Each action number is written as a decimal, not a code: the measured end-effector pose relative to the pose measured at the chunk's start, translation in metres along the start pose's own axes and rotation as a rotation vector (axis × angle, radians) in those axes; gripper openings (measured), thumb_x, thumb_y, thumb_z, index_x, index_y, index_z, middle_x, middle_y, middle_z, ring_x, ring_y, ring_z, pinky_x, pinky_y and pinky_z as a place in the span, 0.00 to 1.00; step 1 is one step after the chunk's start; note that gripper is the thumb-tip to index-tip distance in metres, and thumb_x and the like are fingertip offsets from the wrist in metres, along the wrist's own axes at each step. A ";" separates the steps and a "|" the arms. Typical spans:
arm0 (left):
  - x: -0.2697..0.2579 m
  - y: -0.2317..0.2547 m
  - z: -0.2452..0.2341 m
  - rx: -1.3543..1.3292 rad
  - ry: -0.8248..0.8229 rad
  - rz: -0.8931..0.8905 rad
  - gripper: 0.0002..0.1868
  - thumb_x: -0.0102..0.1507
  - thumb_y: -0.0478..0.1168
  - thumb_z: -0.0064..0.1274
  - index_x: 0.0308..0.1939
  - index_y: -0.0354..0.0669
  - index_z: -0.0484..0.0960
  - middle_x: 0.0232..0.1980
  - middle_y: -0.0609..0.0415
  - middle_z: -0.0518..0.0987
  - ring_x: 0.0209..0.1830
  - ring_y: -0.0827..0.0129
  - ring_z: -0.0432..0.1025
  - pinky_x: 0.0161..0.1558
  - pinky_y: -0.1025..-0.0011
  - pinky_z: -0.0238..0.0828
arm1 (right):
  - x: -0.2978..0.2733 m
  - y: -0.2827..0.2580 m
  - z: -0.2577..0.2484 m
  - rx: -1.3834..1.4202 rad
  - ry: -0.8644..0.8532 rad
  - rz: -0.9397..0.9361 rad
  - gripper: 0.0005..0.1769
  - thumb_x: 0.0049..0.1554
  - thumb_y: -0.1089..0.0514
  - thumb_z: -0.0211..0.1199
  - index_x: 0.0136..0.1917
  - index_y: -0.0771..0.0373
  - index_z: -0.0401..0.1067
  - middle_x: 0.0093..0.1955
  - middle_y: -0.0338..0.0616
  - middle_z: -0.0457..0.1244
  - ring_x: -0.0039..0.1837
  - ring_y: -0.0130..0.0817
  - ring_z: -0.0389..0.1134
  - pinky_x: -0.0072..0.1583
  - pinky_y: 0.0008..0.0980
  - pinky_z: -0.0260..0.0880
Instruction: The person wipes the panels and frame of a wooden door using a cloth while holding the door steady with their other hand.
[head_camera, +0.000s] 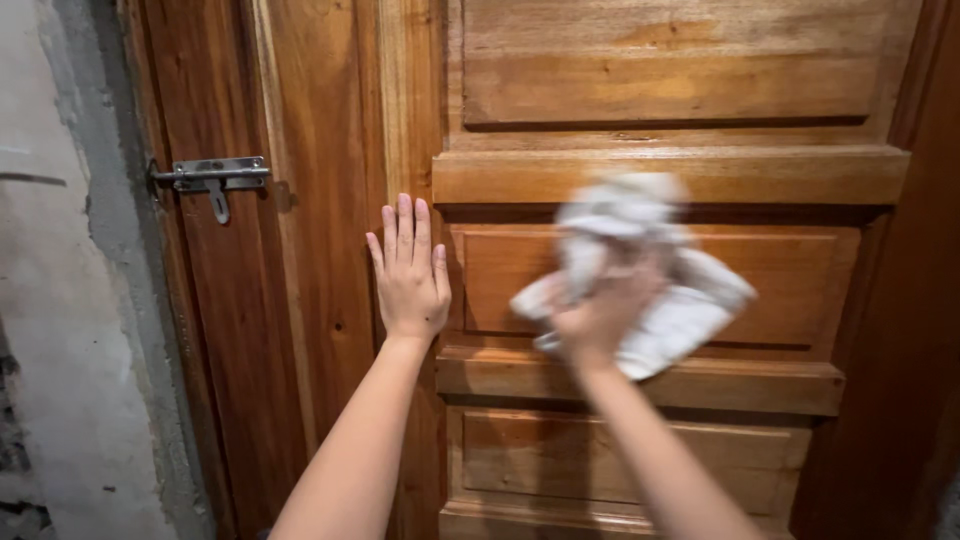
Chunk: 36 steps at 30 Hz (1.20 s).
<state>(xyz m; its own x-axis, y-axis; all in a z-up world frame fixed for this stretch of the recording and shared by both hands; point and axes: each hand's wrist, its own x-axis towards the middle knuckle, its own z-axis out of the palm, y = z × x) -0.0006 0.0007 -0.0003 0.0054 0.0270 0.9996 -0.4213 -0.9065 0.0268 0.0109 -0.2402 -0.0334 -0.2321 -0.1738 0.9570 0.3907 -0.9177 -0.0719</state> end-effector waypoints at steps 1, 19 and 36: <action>0.000 -0.001 -0.001 -0.017 -0.003 0.003 0.32 0.73 0.44 0.38 0.82 0.43 0.54 0.85 0.48 0.50 0.86 0.51 0.43 0.81 0.44 0.35 | -0.004 -0.025 0.005 0.092 -0.028 -0.098 0.50 0.66 0.28 0.49 0.87 0.53 0.32 0.90 0.47 0.30 0.89 0.54 0.31 0.87 0.59 0.28; 0.002 -0.008 -0.008 -0.429 0.086 -0.012 0.27 0.75 0.45 0.29 0.75 0.40 0.68 0.82 0.44 0.61 0.85 0.46 0.50 0.82 0.46 0.37 | -0.034 -0.118 -0.034 0.163 -0.441 -0.492 0.19 0.54 0.62 0.58 0.60 0.63 0.74 0.73 0.58 0.58 0.74 0.60 0.57 0.69 0.59 0.60; 0.007 -0.020 -0.029 -0.097 0.006 0.177 0.33 0.66 0.41 0.49 0.76 0.41 0.66 0.79 0.43 0.64 0.81 0.48 0.56 0.79 0.43 0.44 | -0.006 0.013 -0.125 0.043 -0.572 -0.640 0.28 0.45 0.65 0.62 0.58 0.47 0.78 0.52 0.48 0.66 0.47 0.42 0.66 0.44 0.41 0.66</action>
<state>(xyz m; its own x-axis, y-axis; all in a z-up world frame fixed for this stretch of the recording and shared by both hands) -0.0190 0.0313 0.0065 -0.0824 -0.1265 0.9885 -0.5003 -0.8526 -0.1508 -0.0944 -0.2957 -0.0750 0.0612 0.5900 0.8051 0.3744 -0.7613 0.5294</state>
